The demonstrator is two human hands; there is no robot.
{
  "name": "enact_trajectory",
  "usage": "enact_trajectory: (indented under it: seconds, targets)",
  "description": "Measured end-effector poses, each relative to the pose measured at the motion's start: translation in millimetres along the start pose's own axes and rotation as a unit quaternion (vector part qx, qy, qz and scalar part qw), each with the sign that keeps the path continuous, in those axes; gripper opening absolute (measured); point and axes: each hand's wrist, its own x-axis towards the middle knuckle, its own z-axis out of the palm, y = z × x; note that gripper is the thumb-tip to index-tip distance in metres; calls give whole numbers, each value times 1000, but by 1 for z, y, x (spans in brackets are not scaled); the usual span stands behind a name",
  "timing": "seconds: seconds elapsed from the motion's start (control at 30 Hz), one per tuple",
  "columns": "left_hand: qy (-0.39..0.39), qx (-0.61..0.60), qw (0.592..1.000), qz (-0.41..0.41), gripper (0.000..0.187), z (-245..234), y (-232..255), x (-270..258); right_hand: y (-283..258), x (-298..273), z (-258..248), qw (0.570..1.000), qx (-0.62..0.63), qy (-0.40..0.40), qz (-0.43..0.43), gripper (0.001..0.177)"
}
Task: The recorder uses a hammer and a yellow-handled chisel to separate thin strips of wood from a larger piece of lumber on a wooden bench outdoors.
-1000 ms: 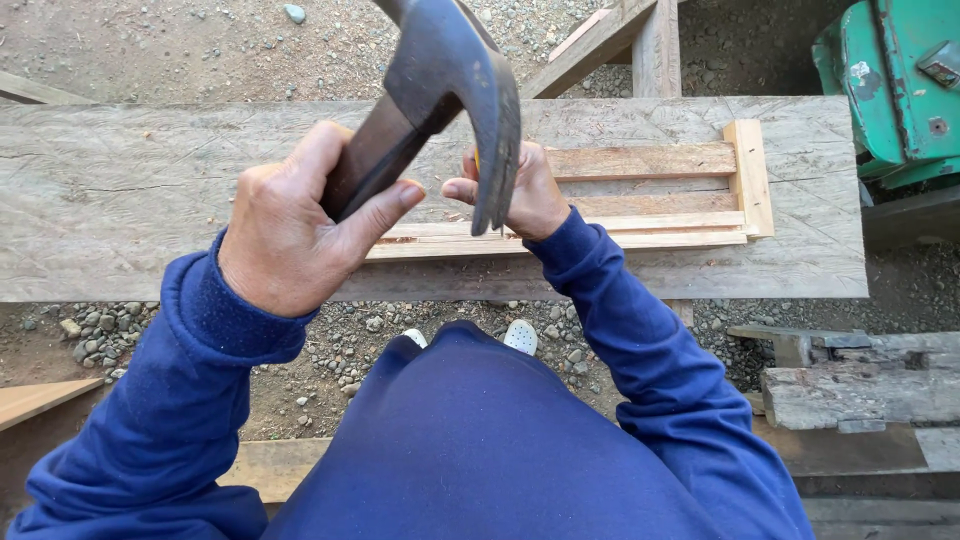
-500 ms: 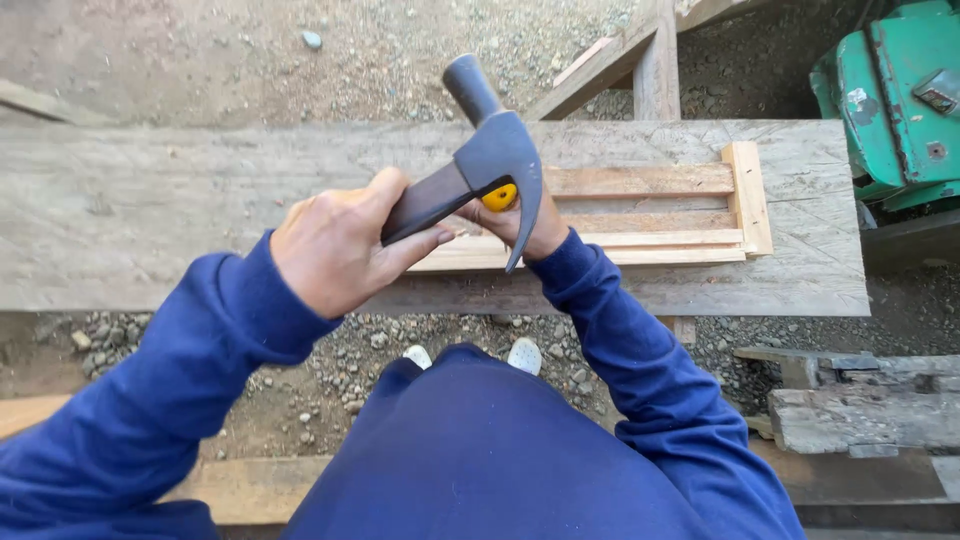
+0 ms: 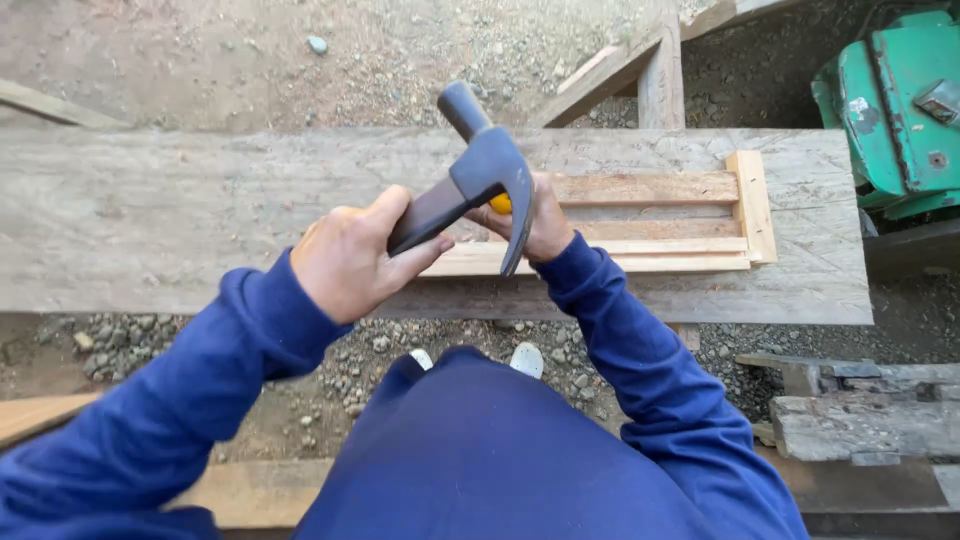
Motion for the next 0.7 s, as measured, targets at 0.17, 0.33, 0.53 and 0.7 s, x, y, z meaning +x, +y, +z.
enact_trajectory:
  seconds: [0.17, 0.33, 0.53, 0.7]
  targets:
    - [46, -76, 996, -14, 37, -41, 23, 3, 16, -12, -3, 999, -38, -12, 35, 27]
    - [122, -75, 990, -2, 36, -59, 26, 7, 28, -14, 2, 988, 115, -2, 101, 18]
    - [-29, 89, 995, 32, 42, -33, 8, 7, 11, -7, 3, 996, -74, 2, -49, 28]
    - [53, -25, 998, 21, 39, -71, 31, 6, 37, -16, 7, 986, -2, 26, 163, 28]
